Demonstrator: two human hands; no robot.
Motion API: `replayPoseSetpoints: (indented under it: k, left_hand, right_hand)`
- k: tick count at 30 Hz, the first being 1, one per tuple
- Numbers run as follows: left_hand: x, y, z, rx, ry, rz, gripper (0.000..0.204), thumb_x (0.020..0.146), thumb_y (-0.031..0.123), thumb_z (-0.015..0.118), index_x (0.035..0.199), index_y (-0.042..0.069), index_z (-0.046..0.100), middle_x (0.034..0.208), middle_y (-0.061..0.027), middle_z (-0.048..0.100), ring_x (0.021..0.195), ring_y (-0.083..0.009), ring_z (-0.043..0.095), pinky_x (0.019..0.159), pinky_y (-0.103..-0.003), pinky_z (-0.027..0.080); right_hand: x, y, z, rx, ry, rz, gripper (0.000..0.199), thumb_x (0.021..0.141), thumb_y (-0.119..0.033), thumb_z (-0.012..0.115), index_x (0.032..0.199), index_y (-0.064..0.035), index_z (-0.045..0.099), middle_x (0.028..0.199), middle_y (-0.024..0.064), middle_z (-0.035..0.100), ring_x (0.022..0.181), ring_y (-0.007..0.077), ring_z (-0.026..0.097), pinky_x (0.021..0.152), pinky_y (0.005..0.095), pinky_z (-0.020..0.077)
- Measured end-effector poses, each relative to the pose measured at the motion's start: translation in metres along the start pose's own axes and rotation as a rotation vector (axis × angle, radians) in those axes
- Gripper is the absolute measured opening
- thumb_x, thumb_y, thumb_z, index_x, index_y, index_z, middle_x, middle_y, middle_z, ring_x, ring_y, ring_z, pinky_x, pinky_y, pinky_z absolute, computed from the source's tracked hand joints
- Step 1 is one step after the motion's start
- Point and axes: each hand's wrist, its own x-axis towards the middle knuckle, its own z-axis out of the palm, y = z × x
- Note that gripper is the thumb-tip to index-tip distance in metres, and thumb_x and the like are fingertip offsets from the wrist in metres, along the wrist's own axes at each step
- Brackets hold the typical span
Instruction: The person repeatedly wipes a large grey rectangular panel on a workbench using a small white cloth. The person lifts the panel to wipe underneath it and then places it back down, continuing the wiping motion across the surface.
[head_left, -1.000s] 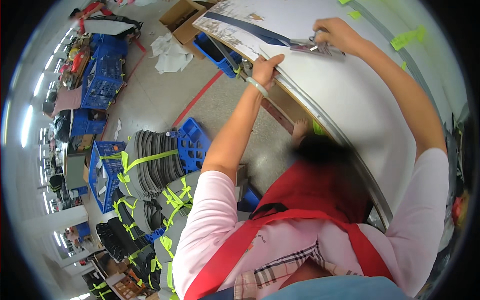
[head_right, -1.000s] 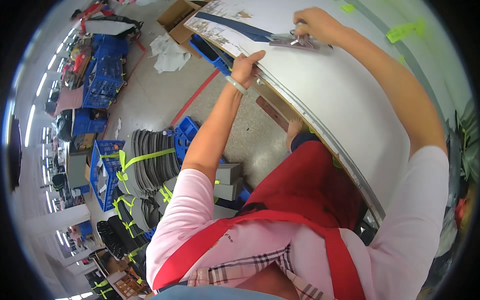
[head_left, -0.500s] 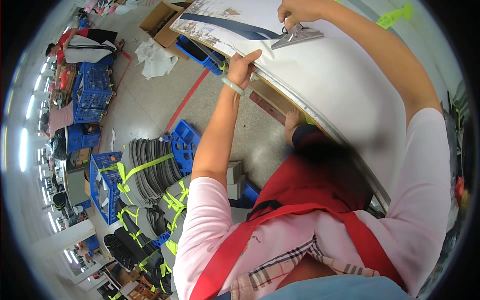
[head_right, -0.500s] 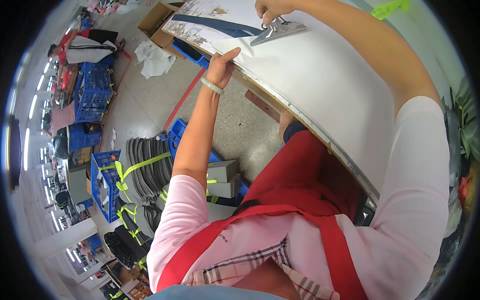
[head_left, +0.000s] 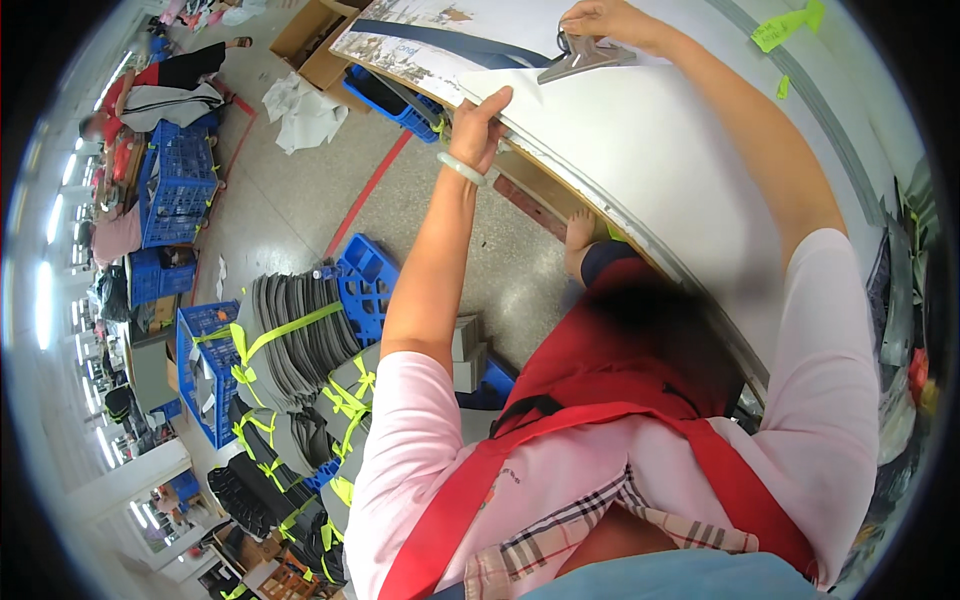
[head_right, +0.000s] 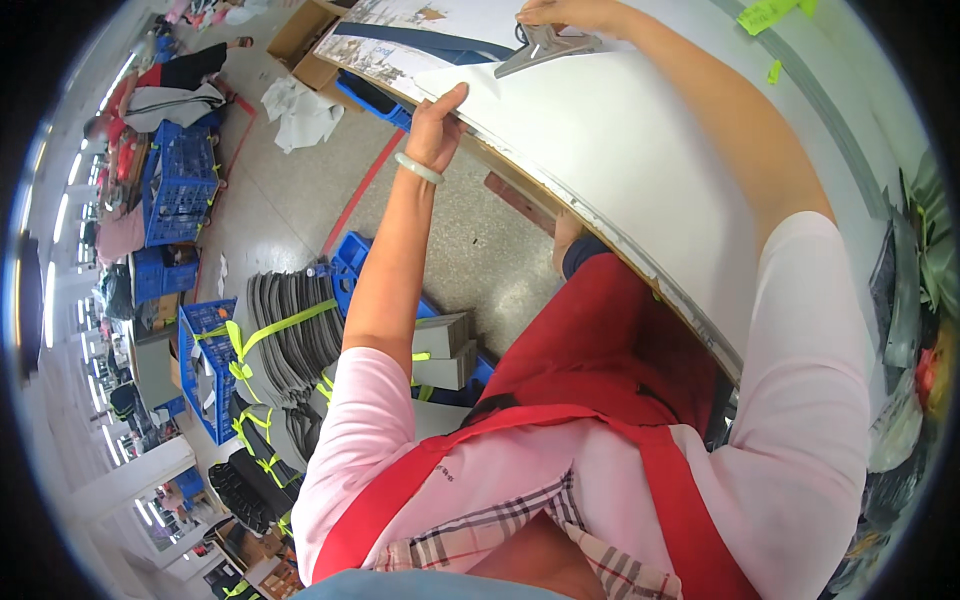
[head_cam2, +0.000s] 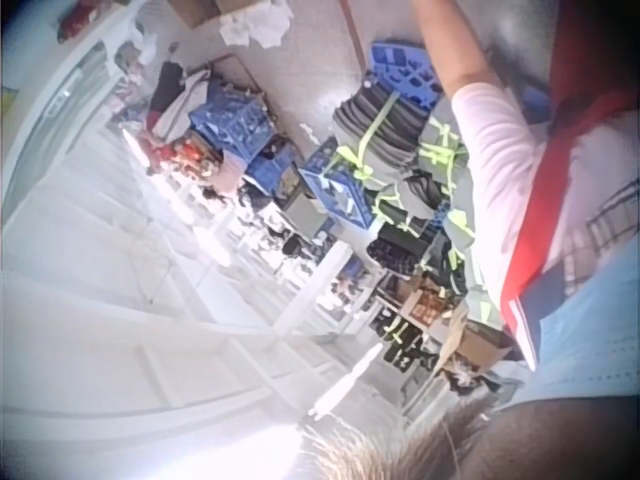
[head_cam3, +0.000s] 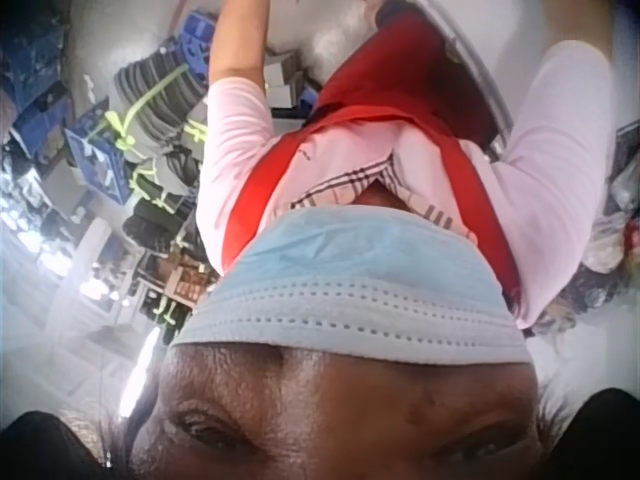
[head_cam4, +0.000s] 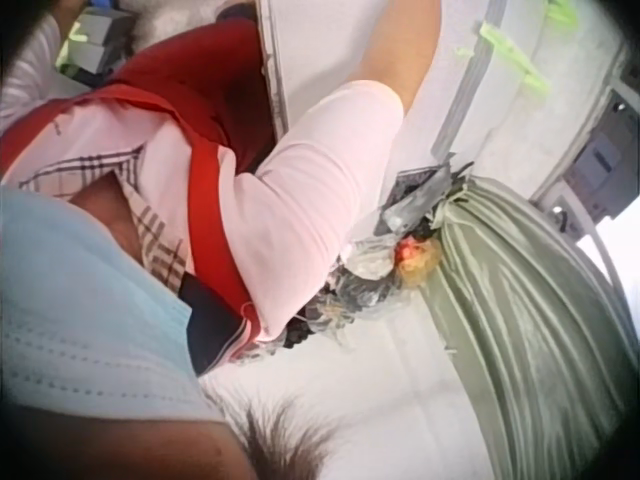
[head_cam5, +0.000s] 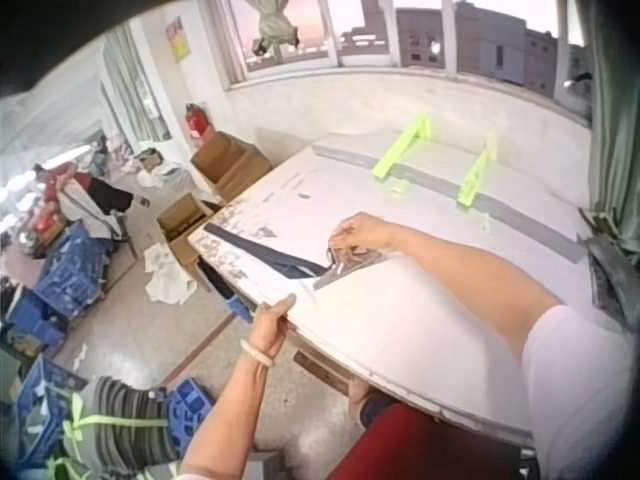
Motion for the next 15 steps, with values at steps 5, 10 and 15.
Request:
replayPoseSetpoints:
  k: [5, 10, 15]
  left_hand:
    - [-0.002, -0.002, 0.010, 0.027, 0.023, 0.016, 0.039, 0.088, 0.003, 0.077, 0.123, -0.002, 0.060, 0.115, -0.0120, 0.070, 0.101, -0.0221, 0.070, 0.086, -0.035, 0.059]
    - [0.004, -0.007, 0.012, 0.008, 0.000, 0.051, 0.043, 0.085, -0.001, 0.078, 0.123, -0.001, 0.060, 0.114, -0.0115, 0.070, 0.100, -0.0226, 0.070, 0.085, -0.035, 0.060]
    - [0.000, -0.006, 0.008, -0.039, -0.006, 0.028, 0.041, 0.085, -0.002, 0.076, 0.123, -0.002, 0.060, 0.115, -0.0125, 0.070, 0.102, -0.0236, 0.070, 0.086, -0.036, 0.060]
  right_hand:
    - [0.016, 0.026, 0.023, 0.224, 0.159, 0.035, 0.015, 0.095, -0.018, 0.074, 0.095, -0.0035, 0.073, 0.072, 0.0036, 0.069, 0.058, 0.0117, 0.059, 0.051, 0.0274, 0.0473]
    - [0.029, 0.034, 0.025, 0.195, 0.230, -0.070, 0.015, 0.095, -0.019, 0.074, 0.092, -0.0042, 0.073, 0.070, 0.0035, 0.068, 0.055, 0.0110, 0.058, 0.049, 0.0272, 0.0455]
    - [0.027, 0.026, 0.033, 0.063, 0.024, -0.085, 0.022, 0.098, -0.027, 0.072, 0.088, -0.0075, 0.070, 0.078, -0.0039, 0.066, 0.072, 0.0054, 0.057, 0.067, 0.0270, 0.0460]
